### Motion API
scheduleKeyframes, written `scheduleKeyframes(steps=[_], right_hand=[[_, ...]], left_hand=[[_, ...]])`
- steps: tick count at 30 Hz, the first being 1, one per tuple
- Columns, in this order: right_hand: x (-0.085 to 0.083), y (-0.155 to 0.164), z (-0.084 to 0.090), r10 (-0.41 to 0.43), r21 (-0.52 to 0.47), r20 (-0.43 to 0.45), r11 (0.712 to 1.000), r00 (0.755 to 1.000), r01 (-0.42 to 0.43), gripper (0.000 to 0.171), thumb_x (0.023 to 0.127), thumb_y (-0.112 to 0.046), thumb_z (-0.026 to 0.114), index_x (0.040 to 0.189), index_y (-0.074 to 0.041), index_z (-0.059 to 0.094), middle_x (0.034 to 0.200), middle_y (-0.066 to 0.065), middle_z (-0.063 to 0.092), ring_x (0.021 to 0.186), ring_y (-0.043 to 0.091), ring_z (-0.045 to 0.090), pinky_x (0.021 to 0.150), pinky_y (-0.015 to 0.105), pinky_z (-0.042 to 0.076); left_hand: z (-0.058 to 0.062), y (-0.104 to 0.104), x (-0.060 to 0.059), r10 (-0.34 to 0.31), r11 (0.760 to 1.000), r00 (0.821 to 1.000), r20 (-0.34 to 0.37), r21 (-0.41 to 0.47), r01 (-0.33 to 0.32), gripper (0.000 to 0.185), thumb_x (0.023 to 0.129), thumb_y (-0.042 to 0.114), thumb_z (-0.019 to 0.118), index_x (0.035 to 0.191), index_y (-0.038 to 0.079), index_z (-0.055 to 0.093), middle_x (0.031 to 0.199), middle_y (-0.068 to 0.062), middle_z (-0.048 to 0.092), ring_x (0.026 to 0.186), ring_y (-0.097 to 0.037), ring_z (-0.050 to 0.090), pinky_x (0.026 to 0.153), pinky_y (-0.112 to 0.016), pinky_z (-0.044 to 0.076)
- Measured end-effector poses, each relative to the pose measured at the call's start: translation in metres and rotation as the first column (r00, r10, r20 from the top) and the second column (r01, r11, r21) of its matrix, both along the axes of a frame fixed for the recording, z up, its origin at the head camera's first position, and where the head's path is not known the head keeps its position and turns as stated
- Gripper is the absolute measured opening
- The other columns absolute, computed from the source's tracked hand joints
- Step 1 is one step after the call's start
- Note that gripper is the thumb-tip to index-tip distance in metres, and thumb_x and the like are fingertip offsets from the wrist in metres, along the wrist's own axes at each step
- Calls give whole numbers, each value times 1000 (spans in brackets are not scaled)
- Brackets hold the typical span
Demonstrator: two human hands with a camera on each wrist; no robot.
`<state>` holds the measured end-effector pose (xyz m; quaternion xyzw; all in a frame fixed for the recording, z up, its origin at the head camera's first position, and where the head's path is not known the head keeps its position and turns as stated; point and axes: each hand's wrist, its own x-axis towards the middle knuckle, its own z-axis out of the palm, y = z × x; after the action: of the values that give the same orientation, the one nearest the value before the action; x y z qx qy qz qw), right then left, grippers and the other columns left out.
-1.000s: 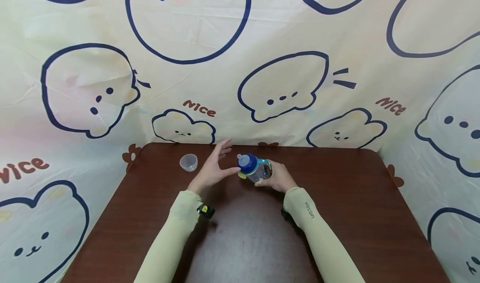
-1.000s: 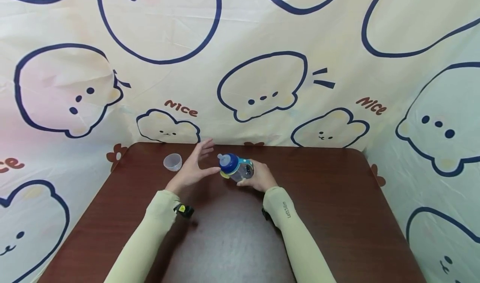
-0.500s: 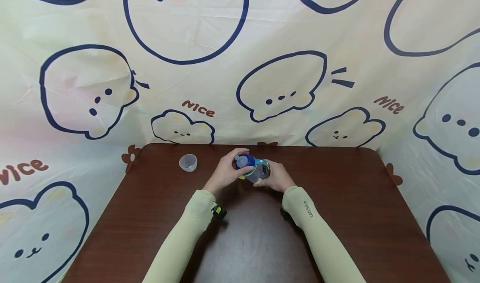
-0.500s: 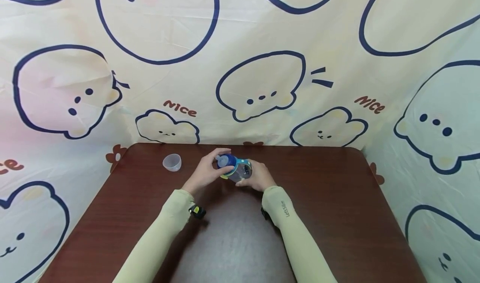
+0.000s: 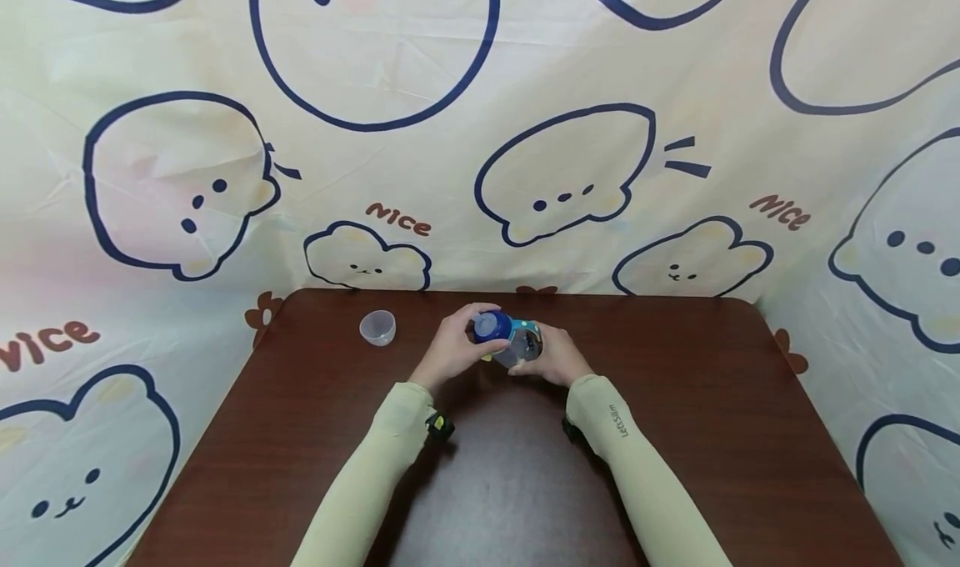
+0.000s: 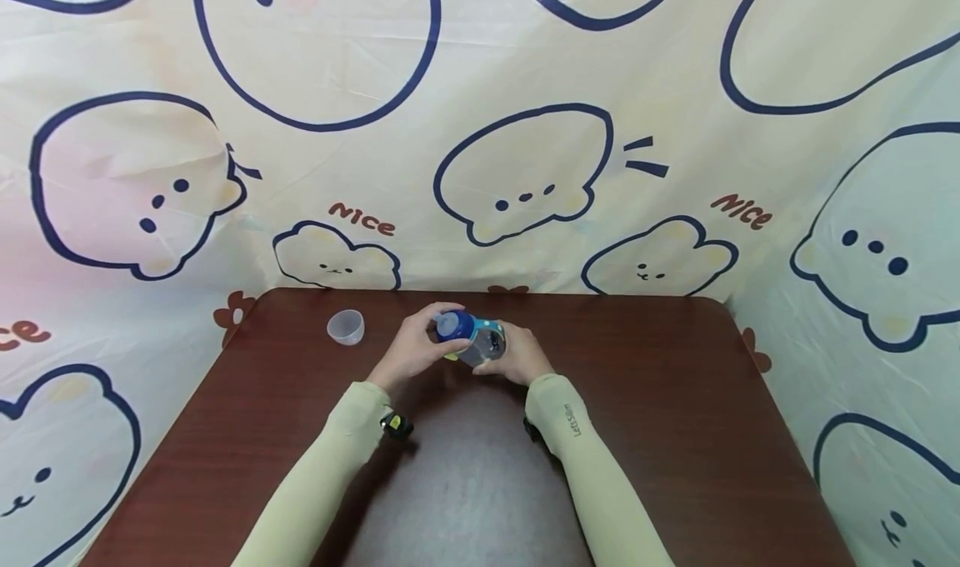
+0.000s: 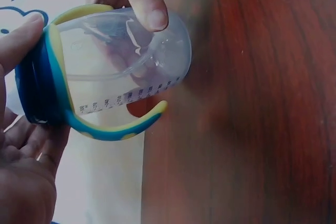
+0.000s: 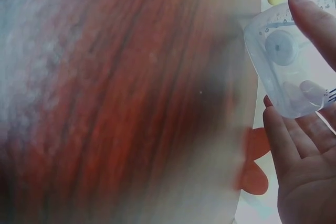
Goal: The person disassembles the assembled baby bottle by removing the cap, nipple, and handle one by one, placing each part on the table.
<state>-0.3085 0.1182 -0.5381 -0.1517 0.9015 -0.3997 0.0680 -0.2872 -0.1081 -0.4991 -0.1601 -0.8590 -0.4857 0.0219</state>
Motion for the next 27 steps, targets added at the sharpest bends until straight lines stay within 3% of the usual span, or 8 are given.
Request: scheduleKeyframes(steps=[7, 27], right_hand=[[0, 1, 0, -9, -4, -17, 1000, 1000, 9, 78, 69, -30, 99, 136, -12, 62, 124, 6, 70, 111, 24, 65, 103, 46, 54], [-3, 2, -1, -21, 31, -59, 999, 998, 22, 80, 67, -34, 100, 134, -11, 63, 122, 7, 71, 110, 25, 65, 105, 49, 54]], left_hand=[[-1, 6, 1, 27, 999, 999, -30, 24, -26, 59, 85, 33, 87, 138, 19, 63, 135, -5, 63, 119, -27, 63, 100, -48, 58], [-8, 23, 13, 152, 988, 983, -105, 37, -149, 59, 86, 36, 86, 138, 19, 64, 127, -8, 65, 116, -28, 64, 99, -47, 58]])
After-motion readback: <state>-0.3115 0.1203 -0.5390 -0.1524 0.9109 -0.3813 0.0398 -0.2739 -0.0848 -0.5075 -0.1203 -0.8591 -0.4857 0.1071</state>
